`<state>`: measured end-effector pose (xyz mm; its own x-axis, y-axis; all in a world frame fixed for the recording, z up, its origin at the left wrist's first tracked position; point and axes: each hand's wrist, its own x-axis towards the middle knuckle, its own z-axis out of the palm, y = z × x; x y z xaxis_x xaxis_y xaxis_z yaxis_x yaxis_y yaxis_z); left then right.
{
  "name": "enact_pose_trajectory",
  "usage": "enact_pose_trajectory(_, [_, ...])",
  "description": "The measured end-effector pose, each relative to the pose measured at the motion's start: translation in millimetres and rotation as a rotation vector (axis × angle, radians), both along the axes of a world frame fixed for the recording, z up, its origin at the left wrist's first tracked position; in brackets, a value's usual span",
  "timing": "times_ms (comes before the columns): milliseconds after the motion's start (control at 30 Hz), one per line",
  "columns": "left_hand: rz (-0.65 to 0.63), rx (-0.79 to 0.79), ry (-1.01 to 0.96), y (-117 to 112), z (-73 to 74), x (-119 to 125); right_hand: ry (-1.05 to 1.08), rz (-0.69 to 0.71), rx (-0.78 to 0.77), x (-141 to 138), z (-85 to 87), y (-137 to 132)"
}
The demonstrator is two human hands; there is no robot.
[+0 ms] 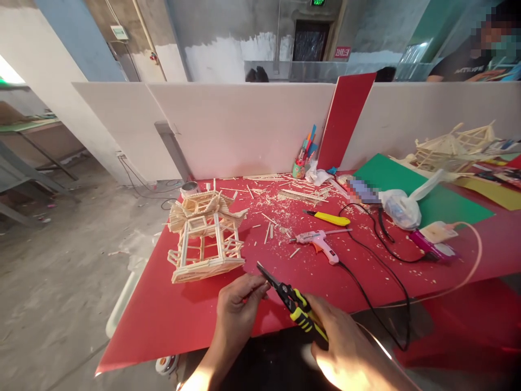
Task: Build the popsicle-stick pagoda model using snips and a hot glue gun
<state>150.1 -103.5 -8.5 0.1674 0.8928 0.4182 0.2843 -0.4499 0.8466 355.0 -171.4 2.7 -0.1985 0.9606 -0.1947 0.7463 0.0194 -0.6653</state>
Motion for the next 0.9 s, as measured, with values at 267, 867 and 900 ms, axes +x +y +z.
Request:
enact_pose_trajectory(267, [-0.019, -0.032, -0.002, 0.7, -0.5, 0.2, -0.075, -0.052, 0.059, 0.6, -13.8, -2.7])
enact_pose_trajectory(867, [0.251, 0.245, 0.190, -33.1, 25.2, -54.3, -0.475, -0.050, 0.252, 16.2, -54.4, 40.7])
enact_pose_trajectory(900, [0.286, 0.242, 0.208, -33.7, 26.1, -62.4, -0.442, -0.046, 0.284, 19.6, -52.8, 45.8])
